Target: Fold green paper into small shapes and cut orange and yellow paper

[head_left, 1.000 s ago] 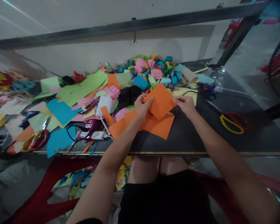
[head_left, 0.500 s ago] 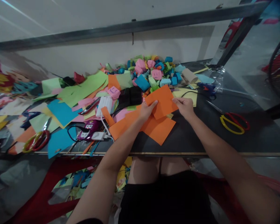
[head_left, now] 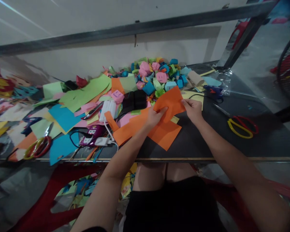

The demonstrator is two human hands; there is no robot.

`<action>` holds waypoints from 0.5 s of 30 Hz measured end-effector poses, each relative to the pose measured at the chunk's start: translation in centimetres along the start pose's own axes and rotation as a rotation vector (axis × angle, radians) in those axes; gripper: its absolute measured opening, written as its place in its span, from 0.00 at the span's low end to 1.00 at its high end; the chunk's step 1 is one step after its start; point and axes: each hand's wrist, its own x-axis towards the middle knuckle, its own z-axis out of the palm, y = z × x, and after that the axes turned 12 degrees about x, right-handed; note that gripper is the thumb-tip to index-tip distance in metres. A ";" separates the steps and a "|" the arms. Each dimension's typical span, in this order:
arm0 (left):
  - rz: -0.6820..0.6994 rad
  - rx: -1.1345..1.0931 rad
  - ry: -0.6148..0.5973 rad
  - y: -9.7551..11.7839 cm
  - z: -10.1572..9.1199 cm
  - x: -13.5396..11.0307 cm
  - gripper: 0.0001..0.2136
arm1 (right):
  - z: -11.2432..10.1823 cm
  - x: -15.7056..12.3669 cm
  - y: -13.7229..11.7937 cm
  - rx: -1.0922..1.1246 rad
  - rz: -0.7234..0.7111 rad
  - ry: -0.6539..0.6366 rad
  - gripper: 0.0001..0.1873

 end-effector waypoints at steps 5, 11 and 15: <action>-0.070 0.014 0.012 0.1 -0.3 0.2 0.20 | 0.3 0.0 -0.3 0.077 -0.033 -0.001 0.30; 0.036 -0.068 -0.088 0.7 0.1 -0.6 0.20 | -0.1 -0.1 -0.5 0.001 -0.099 0.091 0.30; -0.017 0.029 -0.081 -0.2 0.5 -0.6 0.18 | 0.1 -0.1 -0.4 0.035 -0.061 0.104 0.32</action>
